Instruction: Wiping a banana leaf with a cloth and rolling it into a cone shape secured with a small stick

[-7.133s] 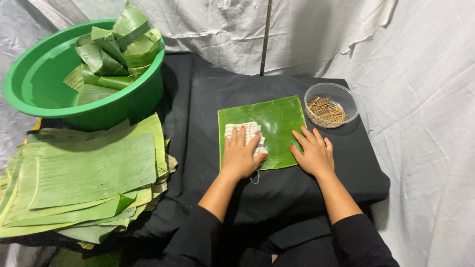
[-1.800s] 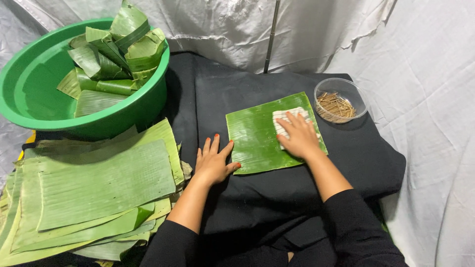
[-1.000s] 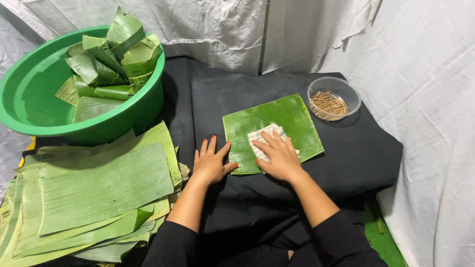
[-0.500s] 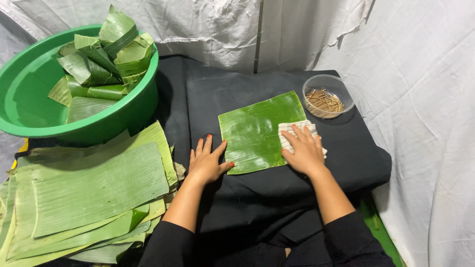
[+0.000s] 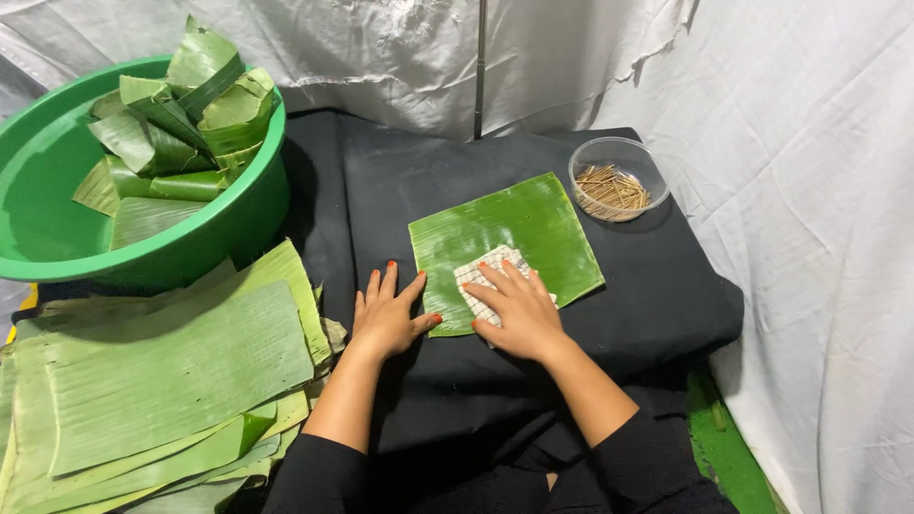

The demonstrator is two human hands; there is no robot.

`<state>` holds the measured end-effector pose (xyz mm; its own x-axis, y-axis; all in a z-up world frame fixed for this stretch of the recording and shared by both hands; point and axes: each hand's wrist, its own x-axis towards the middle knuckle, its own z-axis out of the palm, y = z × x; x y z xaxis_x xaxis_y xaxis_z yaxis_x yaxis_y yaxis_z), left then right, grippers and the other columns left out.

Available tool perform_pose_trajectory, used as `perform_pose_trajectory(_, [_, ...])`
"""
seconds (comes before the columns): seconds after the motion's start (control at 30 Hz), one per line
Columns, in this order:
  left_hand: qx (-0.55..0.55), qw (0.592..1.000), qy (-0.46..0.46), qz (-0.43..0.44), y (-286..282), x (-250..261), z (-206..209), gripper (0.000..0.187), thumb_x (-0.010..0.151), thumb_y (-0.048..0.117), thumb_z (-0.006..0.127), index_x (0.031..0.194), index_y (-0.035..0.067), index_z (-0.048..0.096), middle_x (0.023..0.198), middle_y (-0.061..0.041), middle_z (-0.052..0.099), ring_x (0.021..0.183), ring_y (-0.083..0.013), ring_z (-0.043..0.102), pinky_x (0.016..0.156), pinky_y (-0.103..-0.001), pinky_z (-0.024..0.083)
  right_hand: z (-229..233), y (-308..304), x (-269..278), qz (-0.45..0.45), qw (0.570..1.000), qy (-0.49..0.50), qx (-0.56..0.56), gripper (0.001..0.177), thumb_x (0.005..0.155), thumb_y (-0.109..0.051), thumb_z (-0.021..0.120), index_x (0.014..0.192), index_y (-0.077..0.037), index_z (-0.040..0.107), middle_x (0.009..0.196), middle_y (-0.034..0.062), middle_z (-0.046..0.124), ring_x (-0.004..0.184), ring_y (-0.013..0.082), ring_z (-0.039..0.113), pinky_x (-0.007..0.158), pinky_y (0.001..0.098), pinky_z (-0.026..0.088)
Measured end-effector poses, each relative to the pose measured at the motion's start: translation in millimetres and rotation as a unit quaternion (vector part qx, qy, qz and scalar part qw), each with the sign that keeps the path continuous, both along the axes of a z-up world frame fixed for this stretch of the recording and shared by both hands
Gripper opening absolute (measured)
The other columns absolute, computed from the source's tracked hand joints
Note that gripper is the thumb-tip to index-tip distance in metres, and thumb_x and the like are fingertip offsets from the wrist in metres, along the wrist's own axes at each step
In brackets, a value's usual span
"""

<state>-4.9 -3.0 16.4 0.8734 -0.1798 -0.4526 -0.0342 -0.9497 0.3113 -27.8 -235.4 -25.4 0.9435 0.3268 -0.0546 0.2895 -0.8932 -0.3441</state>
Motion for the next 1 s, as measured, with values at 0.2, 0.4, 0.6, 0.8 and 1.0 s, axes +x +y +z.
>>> perform_pose_trajectory(0.2, [0.01,1.0,-0.002,0.0,0,3,-7,0.076,0.098,0.057,0.057,0.163,0.034,0.025,0.173,-0.013,0.001,0.159,-0.0369,-0.004,0.125,-0.06,0.009,-22,-47,9,-0.052,0.998,-0.025,-0.027,0.058,0.091,-0.051,0.059,0.148,-0.045,0.049,0.162,-0.0003,0.039,0.152,0.0372,0.028,0.119,0.0663,0.021])
perform_pose_trajectory(0.4, [0.017,1.0,-0.002,0.003,1,5,-14,0.076,0.098,0.057,0.058,0.163,0.037,0.024,0.173,-0.011,0.0,0.159,-0.035,-0.004,0.125,-0.059,0.008,-31,-110,11,-0.113,0.99,-0.033,-0.075,0.059,0.092,-0.048,0.057,0.15,-0.047,0.046,0.164,-0.0032,0.037,0.152,0.035,0.031,0.12,0.0639,0.023])
perform_pose_trajectory(0.6, [0.016,1.0,-0.012,0.003,1,6,-16,0.075,0.097,0.056,0.059,0.162,0.037,0.026,0.173,-0.012,0.003,0.159,-0.0358,-0.001,0.125,-0.059,0.01,-21,-154,8,-0.151,0.985,-0.012,-0.082,0.058,0.093,-0.051,0.054,0.15,-0.049,0.046,0.165,-0.0035,0.037,0.154,0.035,0.029,0.12,0.0634,0.025])
perform_pose_trajectory(0.8, [0.001,1.0,-0.002,0.012,0,4,-9,0.077,0.097,0.055,0.06,0.163,0.036,0.025,0.173,-0.012,0.002,0.159,-0.0353,-0.003,0.125,-0.06,0.008,-33,-210,7,-0.191,0.976,-0.012,-0.108,0.055,0.095,-0.056,0.049,0.149,-0.054,0.043,0.167,-0.0091,0.034,0.155,0.03,0.028,0.122,0.0602,0.023])
perform_pose_trajectory(1.0, [0.014,0.999,-0.029,0.0,1,6,-18,0.073,0.096,0.054,0.062,0.161,0.039,0.031,0.172,-0.013,0.007,0.158,-0.0387,0.003,0.123,-0.063,0.014,-43,-222,9,-0.191,0.974,-0.042,-0.116,0.054,0.096,-0.051,0.049,0.15,-0.052,0.043,0.166,-0.0069,0.035,0.155,0.0302,0.029,0.122,0.0601,0.025])
